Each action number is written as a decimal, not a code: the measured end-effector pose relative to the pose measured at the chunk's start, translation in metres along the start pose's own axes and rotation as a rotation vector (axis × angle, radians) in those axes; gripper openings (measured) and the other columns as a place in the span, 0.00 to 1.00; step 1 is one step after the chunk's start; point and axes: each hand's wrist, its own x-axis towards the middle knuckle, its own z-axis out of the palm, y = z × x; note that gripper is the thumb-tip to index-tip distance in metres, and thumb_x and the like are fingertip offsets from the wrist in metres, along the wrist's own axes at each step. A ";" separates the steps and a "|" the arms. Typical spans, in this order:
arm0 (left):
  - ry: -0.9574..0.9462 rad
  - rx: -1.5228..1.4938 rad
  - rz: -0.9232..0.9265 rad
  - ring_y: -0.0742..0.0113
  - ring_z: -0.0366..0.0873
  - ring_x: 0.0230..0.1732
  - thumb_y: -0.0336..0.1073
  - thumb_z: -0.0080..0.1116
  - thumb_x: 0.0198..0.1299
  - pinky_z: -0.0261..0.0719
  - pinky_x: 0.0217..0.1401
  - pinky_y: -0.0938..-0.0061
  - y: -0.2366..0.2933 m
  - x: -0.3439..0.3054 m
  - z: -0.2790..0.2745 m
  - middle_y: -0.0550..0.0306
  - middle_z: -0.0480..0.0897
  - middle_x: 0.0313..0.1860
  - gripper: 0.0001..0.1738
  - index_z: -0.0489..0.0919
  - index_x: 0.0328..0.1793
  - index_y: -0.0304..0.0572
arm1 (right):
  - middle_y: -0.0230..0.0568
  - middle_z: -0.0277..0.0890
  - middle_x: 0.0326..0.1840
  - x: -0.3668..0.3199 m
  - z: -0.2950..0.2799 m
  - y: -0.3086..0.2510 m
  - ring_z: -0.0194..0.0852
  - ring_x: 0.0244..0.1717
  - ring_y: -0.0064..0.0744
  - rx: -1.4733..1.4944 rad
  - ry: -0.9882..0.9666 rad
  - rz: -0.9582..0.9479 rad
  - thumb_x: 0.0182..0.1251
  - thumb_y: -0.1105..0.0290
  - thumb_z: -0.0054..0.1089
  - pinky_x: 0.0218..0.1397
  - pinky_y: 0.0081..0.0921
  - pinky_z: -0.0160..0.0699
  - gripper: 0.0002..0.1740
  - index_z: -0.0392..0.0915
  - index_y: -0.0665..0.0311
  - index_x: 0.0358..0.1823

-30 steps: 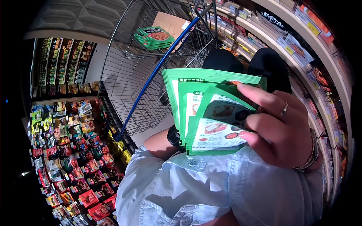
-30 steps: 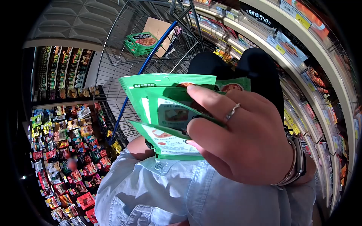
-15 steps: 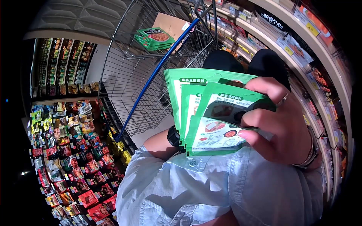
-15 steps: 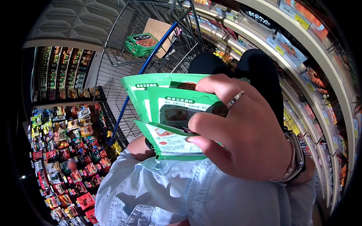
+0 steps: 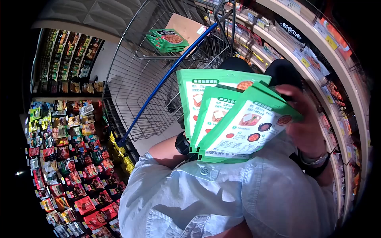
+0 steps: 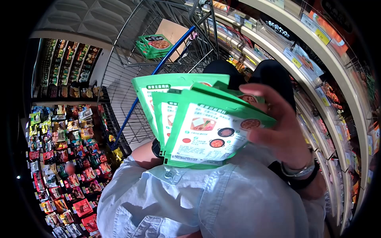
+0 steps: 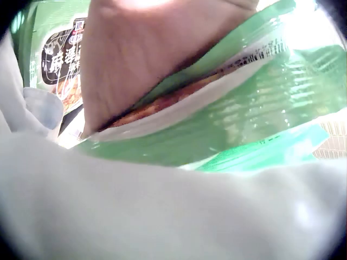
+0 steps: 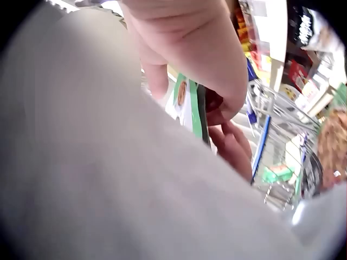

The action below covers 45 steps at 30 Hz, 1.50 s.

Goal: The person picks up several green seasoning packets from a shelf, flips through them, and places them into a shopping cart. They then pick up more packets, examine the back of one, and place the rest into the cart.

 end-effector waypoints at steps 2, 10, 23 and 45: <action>-0.016 0.013 0.046 0.62 0.68 0.37 0.54 0.46 0.57 0.71 0.41 0.69 0.001 -0.005 -0.001 0.54 0.68 0.37 0.33 0.60 0.62 0.38 | 0.42 0.65 0.56 -0.009 -0.005 0.020 0.62 0.58 0.31 0.036 0.029 0.085 0.45 0.74 0.65 0.61 0.30 0.59 0.38 0.57 0.68 0.60; -0.115 0.073 0.258 0.64 0.68 0.35 0.53 0.47 0.57 0.71 0.40 0.70 -0.004 -0.011 -0.008 0.55 0.68 0.36 0.33 0.61 0.61 0.38 | 0.44 0.64 0.58 -0.005 0.004 0.040 0.62 0.59 0.36 0.617 -0.037 0.327 0.56 0.79 0.51 0.60 0.34 0.61 0.27 0.58 0.69 0.59; -0.194 -0.030 0.627 0.73 0.57 0.29 0.52 0.46 0.57 0.59 0.34 0.78 0.030 -0.019 -0.038 0.62 0.61 0.30 0.33 0.59 0.64 0.42 | 0.35 0.76 0.39 0.015 -0.025 -0.017 0.74 0.38 0.22 -0.326 0.271 -0.135 0.51 0.74 0.60 0.42 0.19 0.73 0.18 0.72 0.69 0.46; -0.123 0.067 0.522 0.72 0.58 0.30 0.62 0.55 0.46 0.60 0.36 0.78 0.043 0.000 -0.032 0.62 0.61 0.31 0.41 0.61 0.57 0.37 | 0.43 0.67 0.30 0.010 -0.001 0.069 0.65 0.28 0.36 -1.745 -0.346 -0.505 0.43 0.71 0.48 0.28 0.26 0.67 0.16 0.70 0.67 0.38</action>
